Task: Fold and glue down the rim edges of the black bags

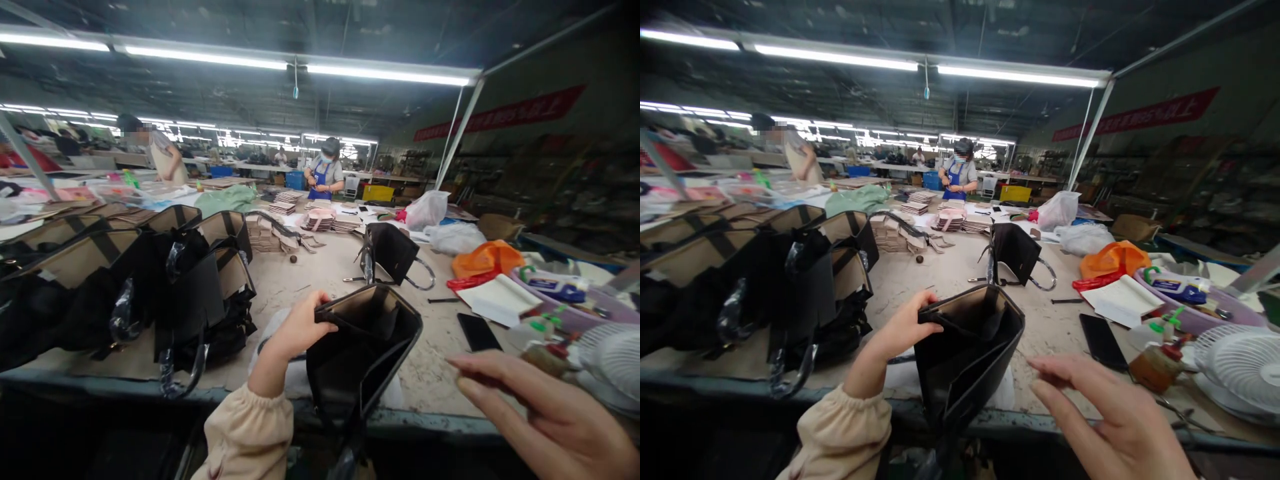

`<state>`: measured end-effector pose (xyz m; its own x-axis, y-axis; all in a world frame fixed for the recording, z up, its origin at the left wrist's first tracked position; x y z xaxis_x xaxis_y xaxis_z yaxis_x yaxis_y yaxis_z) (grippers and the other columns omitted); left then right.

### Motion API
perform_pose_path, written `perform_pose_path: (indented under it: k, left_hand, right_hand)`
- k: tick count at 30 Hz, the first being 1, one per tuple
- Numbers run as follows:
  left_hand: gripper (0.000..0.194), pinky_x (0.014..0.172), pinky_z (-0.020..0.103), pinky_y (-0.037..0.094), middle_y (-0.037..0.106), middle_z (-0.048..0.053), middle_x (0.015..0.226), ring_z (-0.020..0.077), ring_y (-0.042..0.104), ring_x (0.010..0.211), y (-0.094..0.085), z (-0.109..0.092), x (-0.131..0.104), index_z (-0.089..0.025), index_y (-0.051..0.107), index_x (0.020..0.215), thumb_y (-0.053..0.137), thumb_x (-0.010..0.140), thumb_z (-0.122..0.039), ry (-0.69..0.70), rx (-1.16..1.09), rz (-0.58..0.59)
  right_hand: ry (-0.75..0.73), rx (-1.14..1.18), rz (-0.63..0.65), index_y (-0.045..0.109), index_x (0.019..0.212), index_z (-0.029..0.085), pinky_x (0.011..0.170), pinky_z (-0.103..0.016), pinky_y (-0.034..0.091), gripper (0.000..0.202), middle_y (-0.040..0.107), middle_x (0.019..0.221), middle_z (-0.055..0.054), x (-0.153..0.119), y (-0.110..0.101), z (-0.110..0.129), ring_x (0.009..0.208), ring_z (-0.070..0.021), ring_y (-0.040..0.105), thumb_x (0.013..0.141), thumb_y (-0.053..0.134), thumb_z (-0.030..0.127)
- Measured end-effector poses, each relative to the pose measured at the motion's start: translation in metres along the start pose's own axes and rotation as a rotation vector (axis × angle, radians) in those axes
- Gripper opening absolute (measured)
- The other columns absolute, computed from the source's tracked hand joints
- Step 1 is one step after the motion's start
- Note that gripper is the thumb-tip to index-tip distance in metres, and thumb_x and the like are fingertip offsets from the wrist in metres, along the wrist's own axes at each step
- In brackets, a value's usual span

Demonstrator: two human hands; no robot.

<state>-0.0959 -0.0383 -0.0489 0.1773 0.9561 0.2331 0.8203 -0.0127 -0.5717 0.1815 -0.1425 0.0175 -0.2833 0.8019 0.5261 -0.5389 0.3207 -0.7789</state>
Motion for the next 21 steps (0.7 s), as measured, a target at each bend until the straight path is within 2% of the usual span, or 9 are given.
perform_pose_path:
  k: [2, 4, 7, 10, 13, 15, 18, 21]
  left_hand:
    - [0.034, 0.072, 0.027, 0.04, 0.06, -0.003, 0.086, 0.0162, 0.055, 0.081, 0.0, 0.0, -0.001, -0.021, 0.052, 0.095, 0.067, 0.065, -0.02, -0.013, 0.002, -0.002]
    - [0.032, 0.071, 0.027, 0.04, 0.06, -0.003, 0.086, 0.0162, 0.055, 0.081, 0.0, 0.0, -0.002, -0.022, 0.052, 0.094, 0.066, 0.065, -0.02, -0.017, -0.004, 0.005]
    - [0.029, 0.07, 0.027, 0.04, 0.061, -0.004, 0.085, 0.0159, 0.055, 0.08, 0.0, -0.001, -0.004, -0.022, 0.052, 0.091, 0.066, 0.066, -0.02, -0.018, -0.015, 0.026]
    - [0.031, 0.073, 0.028, 0.04, 0.062, -0.003, 0.09, 0.0173, 0.056, 0.084, -0.002, 0.001, -0.005, -0.023, 0.053, 0.093, 0.067, 0.065, -0.021, -0.026, -0.009, 0.026]
    - [0.034, 0.077, 0.03, 0.04, 0.063, -0.001, 0.095, 0.0197, 0.056, 0.09, -0.005, 0.005, -0.005, -0.024, 0.054, 0.096, 0.068, 0.065, -0.024, -0.028, 0.02, -0.003]
    - [0.033, 0.076, 0.031, 0.041, 0.063, 0.0, 0.094, 0.0204, 0.056, 0.089, -0.005, 0.007, -0.005, -0.023, 0.055, 0.096, 0.068, 0.066, -0.027, -0.025, 0.033, 0.003]
    - [0.031, 0.073, 0.031, 0.041, 0.063, 0.001, 0.092, 0.0211, 0.057, 0.087, -0.004, 0.006, -0.004, -0.022, 0.054, 0.096, 0.066, 0.068, -0.027, -0.013, 0.044, 0.018]
    - [0.029, 0.073, 0.03, 0.042, 0.063, 0.002, 0.092, 0.0211, 0.058, 0.088, -0.003, 0.005, -0.004, -0.021, 0.053, 0.097, 0.063, 0.07, -0.023, 0.006, 0.039, 0.013]
  right_hand:
    - [-0.097, -0.006, 0.11, 0.064, 0.105, 0.027, 0.08, -0.026, 0.053, 0.025, 0.067, 0.105, -0.003, 0.038, 0.011, 0.02, 0.093, -0.0186, 0.064, 0.083, 0.058, 0.038]
    - [-0.162, -0.004, 0.225, 0.063, 0.109, 0.027, 0.083, -0.028, 0.051, 0.028, 0.065, 0.11, -0.004, 0.07, 0.032, 0.036, 0.096, -0.0178, 0.062, 0.084, 0.057, 0.039]
    - [-0.203, -0.053, 0.392, 0.064, 0.108, 0.024, 0.085, -0.033, 0.049, 0.036, 0.066, 0.107, -0.005, 0.099, 0.07, 0.047, 0.096, -0.0204, 0.061, 0.077, 0.064, 0.043]
    - [-0.222, -0.123, 0.5, 0.066, 0.102, 0.023, 0.084, -0.035, 0.047, 0.032, 0.068, 0.099, -0.004, 0.106, 0.096, 0.043, 0.093, -0.0222, 0.062, 0.073, 0.069, 0.037]
    - [-0.224, -0.138, 0.509, 0.065, 0.097, 0.022, 0.078, -0.032, 0.047, 0.02, 0.068, 0.093, -0.003, 0.104, 0.105, 0.038, 0.086, -0.0191, 0.062, 0.078, 0.064, 0.027]
    - [-0.268, -0.101, 0.485, 0.06, 0.109, 0.023, 0.079, -0.03, 0.047, 0.027, 0.066, 0.099, -0.003, 0.102, 0.104, 0.039, 0.088, -0.0172, 0.062, 0.081, 0.06, 0.023]
    - [-0.417, -0.089, 0.472, 0.045, 0.132, 0.027, 0.083, -0.029, 0.047, 0.048, 0.062, 0.111, -0.005, 0.102, 0.103, 0.051, 0.095, -0.0167, 0.06, 0.085, 0.055, 0.022]
    - [-0.537, -0.183, 0.467, 0.042, 0.135, 0.026, 0.077, -0.028, 0.047, 0.048, 0.064, 0.106, -0.006, 0.106, 0.107, 0.063, 0.09, -0.0168, 0.061, 0.088, 0.05, 0.023]
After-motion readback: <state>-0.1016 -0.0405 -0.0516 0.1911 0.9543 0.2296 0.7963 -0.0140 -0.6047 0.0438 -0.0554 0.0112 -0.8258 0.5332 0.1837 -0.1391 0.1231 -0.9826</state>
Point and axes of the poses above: each hand's wrist, its own x-axis towards the middle knuckle, its own y-axis out of the palm, z = x × y, the point moved 4 cm from there along x, towards the middle knuckle
